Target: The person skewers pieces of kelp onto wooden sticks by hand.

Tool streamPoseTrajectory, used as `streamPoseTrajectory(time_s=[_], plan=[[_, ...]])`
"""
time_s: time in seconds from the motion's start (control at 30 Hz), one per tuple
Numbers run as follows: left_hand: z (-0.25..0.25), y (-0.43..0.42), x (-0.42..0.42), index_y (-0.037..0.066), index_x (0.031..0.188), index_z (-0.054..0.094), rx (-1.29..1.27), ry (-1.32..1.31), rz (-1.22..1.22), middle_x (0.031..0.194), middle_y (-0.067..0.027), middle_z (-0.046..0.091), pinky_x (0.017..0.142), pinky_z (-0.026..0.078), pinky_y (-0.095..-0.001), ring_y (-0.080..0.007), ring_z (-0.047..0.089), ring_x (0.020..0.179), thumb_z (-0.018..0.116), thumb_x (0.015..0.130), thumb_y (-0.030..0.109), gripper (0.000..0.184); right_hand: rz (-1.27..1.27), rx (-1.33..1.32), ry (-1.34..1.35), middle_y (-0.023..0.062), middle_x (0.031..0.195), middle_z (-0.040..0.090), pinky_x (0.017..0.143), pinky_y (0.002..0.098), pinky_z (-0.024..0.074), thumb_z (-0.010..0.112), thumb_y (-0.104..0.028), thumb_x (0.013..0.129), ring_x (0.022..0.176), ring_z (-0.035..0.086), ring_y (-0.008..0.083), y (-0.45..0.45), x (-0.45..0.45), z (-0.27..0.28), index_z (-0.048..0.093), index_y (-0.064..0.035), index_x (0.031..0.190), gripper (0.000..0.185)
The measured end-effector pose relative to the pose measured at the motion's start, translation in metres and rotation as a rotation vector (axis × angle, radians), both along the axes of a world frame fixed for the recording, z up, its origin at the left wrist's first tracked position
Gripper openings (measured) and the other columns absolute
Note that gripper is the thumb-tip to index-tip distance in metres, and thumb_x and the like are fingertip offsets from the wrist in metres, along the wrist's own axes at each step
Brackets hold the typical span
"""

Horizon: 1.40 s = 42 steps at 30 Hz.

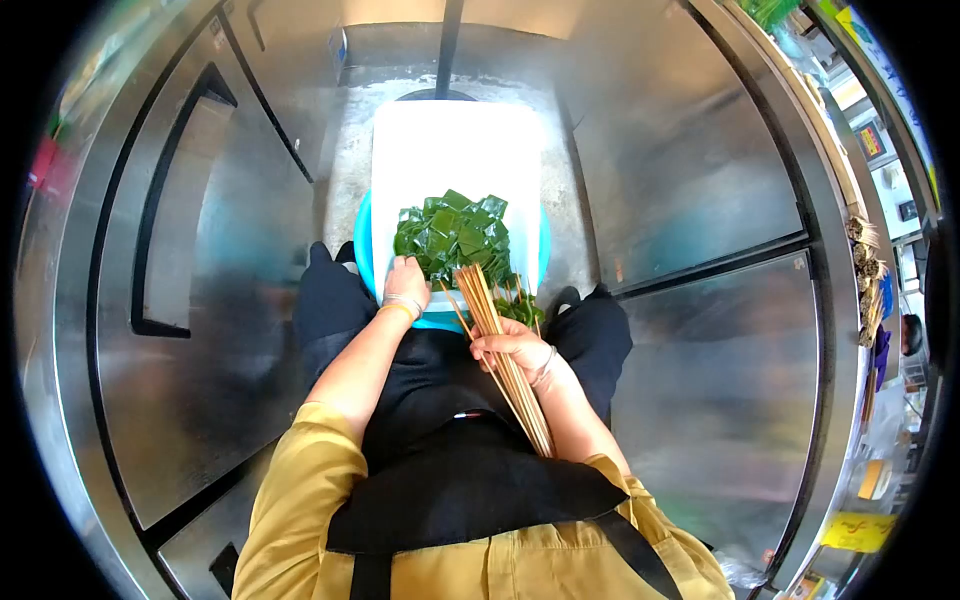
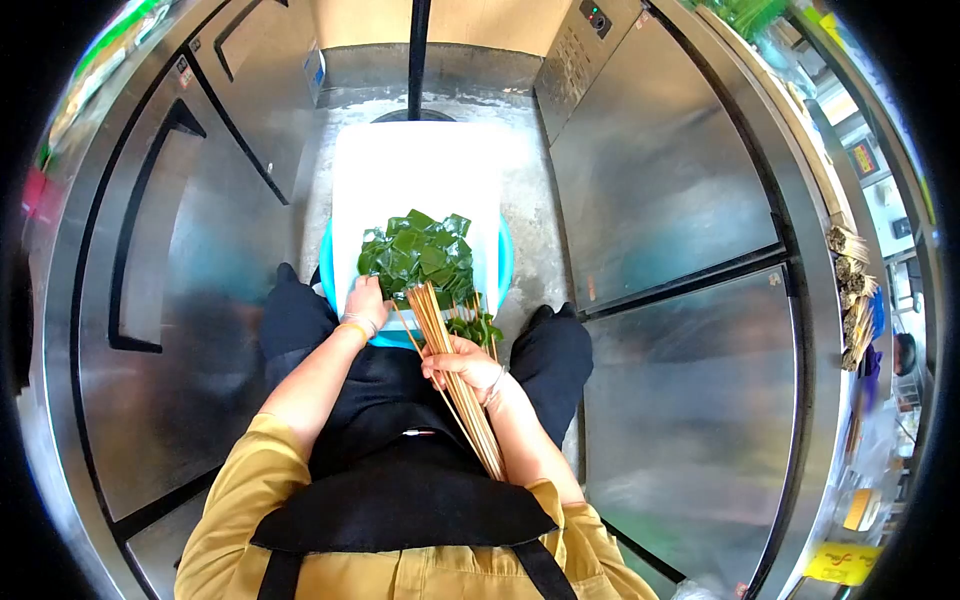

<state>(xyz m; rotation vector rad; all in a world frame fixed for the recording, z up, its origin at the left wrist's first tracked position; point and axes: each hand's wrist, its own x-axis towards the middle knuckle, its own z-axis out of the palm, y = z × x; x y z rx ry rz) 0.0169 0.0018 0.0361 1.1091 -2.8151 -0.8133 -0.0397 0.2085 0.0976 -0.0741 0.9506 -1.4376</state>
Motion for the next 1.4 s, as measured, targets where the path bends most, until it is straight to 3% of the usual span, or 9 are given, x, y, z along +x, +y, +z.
streamPoseTrajectory(time_s=[0.03, 0.17, 0.33, 0.43, 0.5, 0.6, 1.2, 1.3, 1.4], plan=[[0.005, 0.004, -0.004, -0.001, 0.103, 0.049, -0.013, -0.152, 0.009, 0.106, -0.0196, 0.05, 0.085, 0.042, -0.0399, -0.0331, 0.049, 0.103, 0.054, 0.077, 0.011, 0.029, 0.015, -0.002, 0.017, 0.008, 0.07, 0.058, 0.05, 0.0235, 0.0448, 0.062, -0.002, 0.074, 0.052, 0.053, 0.0111, 0.0, 0.0, -0.001, 0.053, -0.0026, 0.089, 0.018], [-0.016, -0.002, -0.009, 0.001, 0.096, 0.048, -0.014, -0.051, 0.073, 0.105, -0.0204, 0.048, 0.076, 0.047, -0.042, -0.0366, 0.055, 0.091, 0.051, 0.074, 0.002, 0.022, 0.028, 0.008, 0.04, 0.0075, 0.07, 0.058, 0.05, 0.0229, 0.0446, 0.063, -0.004, 0.074, 0.052, 0.053, 0.0109, -0.001, 0.001, -0.002, 0.053, -0.0027, 0.089, 0.018], [-0.014, 0.0, 0.003, 0.005, 0.094, 0.052, 0.013, 0.127, 0.074, 0.086, -0.0173, 0.058, 0.067, 0.048, -0.0389, -0.0334, 0.059, 0.079, 0.065, 0.069, 0.009, 0.029, 0.018, 0.033, 0.042, 0.0069, 0.069, 0.058, 0.05, 0.0226, 0.0445, 0.064, -0.003, 0.074, 0.052, 0.053, 0.0108, -0.002, 0.002, -0.001, 0.053, -0.003, 0.089, 0.018], [-0.013, 0.002, 0.01, 0.007, 0.09, 0.057, 0.234, 0.349, 0.184, 0.075, -0.0167, 0.059, 0.062, 0.047, -0.0359, -0.0302, 0.06, 0.069, 0.072, 0.062, 0.013, 0.032, 0.019, 0.048, 0.054, 0.0068, 0.069, 0.058, 0.05, 0.0227, 0.0445, 0.064, -0.002, 0.073, 0.051, 0.053, 0.0108, -0.004, 0.004, 0.001, 0.053, -0.003, 0.088, 0.018], [-0.001, 0.006, 0.016, 0.005, 0.089, 0.06, 1.026, 0.673, 0.456, 0.075, -0.0048, 0.061, 0.058, 0.05, -0.0243, -0.0128, 0.058, 0.061, 0.064, 0.077, 0.009, 0.014, 0.034, 0.044, 0.09, 0.0069, 0.069, 0.058, 0.049, 0.0222, 0.0441, 0.064, -0.001, 0.072, 0.051, 0.052, 0.0108, -0.006, 0.005, 0.002, 0.054, -0.0031, 0.087, 0.018], [0.006, 0.01, 0.032, 0.004, 0.094, 0.058, 1.263, 0.753, 0.456, 0.081, -0.0015, 0.06, 0.062, 0.051, -0.0234, -0.0095, 0.057, 0.067, 0.056, 0.083, 0.008, 0.011, 0.039, 0.056, 0.096, 0.0069, 0.068, 0.058, 0.048, 0.0213, 0.0435, 0.064, -0.001, 0.072, 0.05, 0.052, 0.0107, -0.008, 0.006, 0.002, 0.054, -0.0032, 0.086, 0.017], [0.033, 0.016, 0.051, 0.003, 0.1, 0.055, 1.354, 0.94, 0.41, 0.087, -0.0053, 0.06, 0.07, 0.051, -0.0273, -0.0131, 0.059, 0.077, 0.058, 0.081, 0.003, 0.02, 0.049, 0.106, 0.186, 0.0084, 0.067, 0.058, 0.045, 0.0205, 0.0405, 0.065, -0.002, 0.071, 0.049, 0.052, 0.0115, -0.015, 0.013, 0.005, 0.053, -0.0025, 0.085, 0.018], [0.038, 0.02, 0.051, 0.001, 0.098, 0.056, 1.246, 0.976, 0.358, 0.087, -0.0059, 0.061, 0.07, 0.051, -0.0254, -0.0122, 0.059, 0.078, 0.058, 0.08, 0.001, 0.018, 0.051, 0.109, 0.189, 0.0082, 0.066, 0.058, 0.045, 0.0205, 0.0403, 0.065, -0.001, 0.071, 0.049, 0.052, 0.0114, -0.016, 0.013, 0.003, 0.053, -0.0027, 0.085, 0.018], [0.054, 0.027, 0.049, -0.001, 0.088, 0.061, 0.716, 1.0, 0.094, 0.087, -0.0074, 0.065, 0.065, 0.049, -0.0224, -0.011, 0.062, 0.076, 0.057, 0.077, -0.005, 0.012, 0.054, 0.108, 0.19, 0.008, 0.066, 0.058, 0.044, 0.0205, 0.0399, 0.065, -0.001, 0.071, 0.048, 0.051, 0.0113, -0.015, 0.012, 0.003, 0.053, -0.0031, 0.085, 0.019]])
